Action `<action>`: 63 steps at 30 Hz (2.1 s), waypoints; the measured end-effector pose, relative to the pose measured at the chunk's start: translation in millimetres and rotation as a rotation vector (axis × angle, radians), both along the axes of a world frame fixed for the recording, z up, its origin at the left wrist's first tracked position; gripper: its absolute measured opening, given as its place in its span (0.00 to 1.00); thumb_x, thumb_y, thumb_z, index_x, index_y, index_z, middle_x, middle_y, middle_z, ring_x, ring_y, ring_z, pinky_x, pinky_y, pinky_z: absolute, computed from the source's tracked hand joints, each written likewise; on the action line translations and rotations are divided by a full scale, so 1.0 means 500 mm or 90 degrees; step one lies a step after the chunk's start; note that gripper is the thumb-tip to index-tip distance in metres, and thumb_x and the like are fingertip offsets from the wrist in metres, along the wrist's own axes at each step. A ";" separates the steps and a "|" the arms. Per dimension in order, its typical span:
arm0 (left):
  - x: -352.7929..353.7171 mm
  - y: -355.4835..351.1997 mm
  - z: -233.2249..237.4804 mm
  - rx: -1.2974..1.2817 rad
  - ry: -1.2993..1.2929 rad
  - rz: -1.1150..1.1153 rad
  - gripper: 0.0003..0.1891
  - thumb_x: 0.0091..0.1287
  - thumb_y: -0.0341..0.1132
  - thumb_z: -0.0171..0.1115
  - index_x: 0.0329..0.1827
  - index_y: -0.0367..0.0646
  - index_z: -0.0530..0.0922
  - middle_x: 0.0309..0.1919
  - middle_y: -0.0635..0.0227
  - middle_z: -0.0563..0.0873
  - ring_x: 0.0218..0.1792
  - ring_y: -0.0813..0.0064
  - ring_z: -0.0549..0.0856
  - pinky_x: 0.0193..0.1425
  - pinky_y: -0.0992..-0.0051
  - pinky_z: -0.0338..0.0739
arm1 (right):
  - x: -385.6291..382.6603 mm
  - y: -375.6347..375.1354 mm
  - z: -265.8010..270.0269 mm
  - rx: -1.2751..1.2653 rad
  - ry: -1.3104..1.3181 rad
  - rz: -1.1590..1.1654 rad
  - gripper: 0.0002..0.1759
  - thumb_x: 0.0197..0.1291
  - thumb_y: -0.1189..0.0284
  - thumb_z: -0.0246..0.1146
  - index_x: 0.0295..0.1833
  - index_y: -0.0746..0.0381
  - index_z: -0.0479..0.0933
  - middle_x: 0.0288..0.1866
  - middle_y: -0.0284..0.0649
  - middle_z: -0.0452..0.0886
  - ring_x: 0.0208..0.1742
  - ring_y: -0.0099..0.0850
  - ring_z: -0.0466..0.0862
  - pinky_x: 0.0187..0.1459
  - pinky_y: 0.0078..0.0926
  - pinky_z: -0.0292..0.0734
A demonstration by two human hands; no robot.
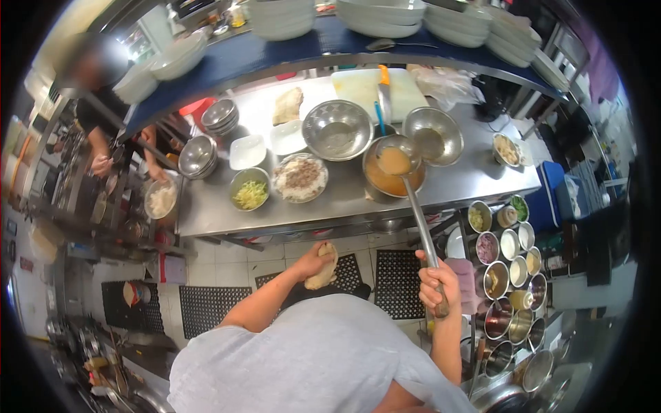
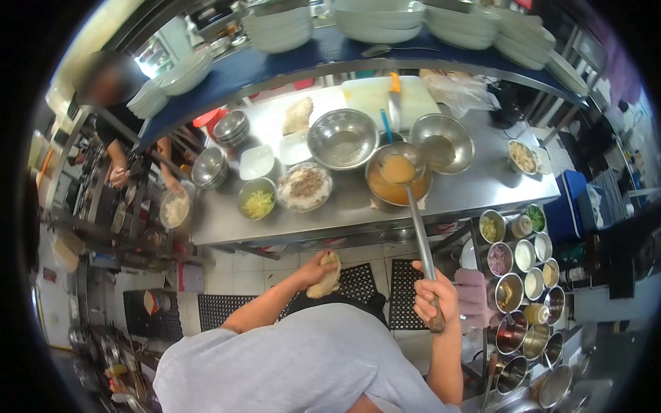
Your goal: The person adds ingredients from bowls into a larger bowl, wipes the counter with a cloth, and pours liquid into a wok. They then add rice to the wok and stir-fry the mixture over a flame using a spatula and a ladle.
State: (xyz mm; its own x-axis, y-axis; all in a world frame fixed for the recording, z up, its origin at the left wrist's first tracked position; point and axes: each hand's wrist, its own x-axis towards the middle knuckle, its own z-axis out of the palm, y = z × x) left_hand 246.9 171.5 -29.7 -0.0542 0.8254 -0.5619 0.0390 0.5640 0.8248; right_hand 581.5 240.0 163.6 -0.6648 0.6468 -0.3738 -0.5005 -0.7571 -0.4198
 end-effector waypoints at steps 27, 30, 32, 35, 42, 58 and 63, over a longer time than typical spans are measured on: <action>-0.296 0.027 -0.156 -0.196 -0.012 -1.148 0.27 0.56 0.42 0.71 0.56 0.41 0.75 0.45 0.66 0.83 0.46 0.71 0.81 0.49 0.69 0.78 | -0.516 -0.649 -0.011 -0.097 0.215 -0.433 0.25 0.64 0.80 0.46 0.68 0.68 0.58 0.21 0.33 0.64 0.09 0.21 0.65 0.11 0.21 0.64; -0.315 -0.059 -0.218 -0.200 0.033 -1.376 0.27 0.54 0.44 0.70 0.56 0.43 0.76 0.43 0.68 0.83 0.46 0.71 0.80 0.50 0.69 0.77 | -0.556 -0.779 0.015 -0.084 0.178 -0.535 0.26 0.64 0.80 0.46 0.68 0.68 0.58 0.22 0.33 0.64 0.09 0.21 0.65 0.11 0.22 0.63; -0.317 -0.126 -0.203 -0.236 0.062 -1.415 0.30 0.53 0.44 0.70 0.58 0.44 0.73 0.45 0.68 0.82 0.46 0.71 0.80 0.51 0.68 0.76 | -0.584 -0.871 0.042 -0.068 0.176 -0.620 0.26 0.64 0.80 0.45 0.69 0.69 0.57 0.22 0.34 0.64 0.09 0.22 0.65 0.10 0.23 0.63; -0.256 -0.225 -0.048 -0.290 0.162 -1.400 0.42 0.51 0.46 0.72 0.69 0.47 0.63 0.55 0.65 0.77 0.51 0.68 0.79 0.52 0.65 0.77 | -0.609 -1.010 0.064 -0.007 0.210 -0.731 0.28 0.63 0.81 0.45 0.70 0.70 0.54 0.22 0.36 0.64 0.09 0.23 0.65 0.10 0.24 0.62; -0.160 -0.396 -0.060 -0.298 0.303 -1.601 0.35 0.55 0.45 0.68 0.66 0.47 0.68 0.59 0.64 0.75 0.57 0.67 0.76 0.53 0.65 0.77 | -0.726 -1.305 0.154 0.064 0.046 -1.128 0.27 0.61 0.82 0.50 0.67 0.70 0.58 0.20 0.33 0.67 0.08 0.21 0.67 0.07 0.22 0.60; -0.107 -0.437 -0.114 -0.306 0.337 -1.502 0.31 0.58 0.46 0.66 0.64 0.46 0.70 0.55 0.64 0.78 0.55 0.68 0.77 0.53 0.66 0.76 | -0.635 -1.737 -0.032 -0.410 -0.569 -1.403 0.14 0.53 0.77 0.56 0.46 0.67 0.68 0.20 0.31 0.70 0.13 0.21 0.70 0.13 0.22 0.63; -0.125 -0.402 -0.117 -0.303 0.332 -1.440 0.29 0.60 0.46 0.65 0.63 0.45 0.71 0.54 0.64 0.79 0.54 0.69 0.78 0.53 0.66 0.76 | -0.675 -1.653 -0.031 -0.399 -0.635 -1.447 0.14 0.52 0.78 0.57 0.46 0.69 0.69 0.21 0.35 0.71 0.14 0.22 0.70 0.14 0.23 0.64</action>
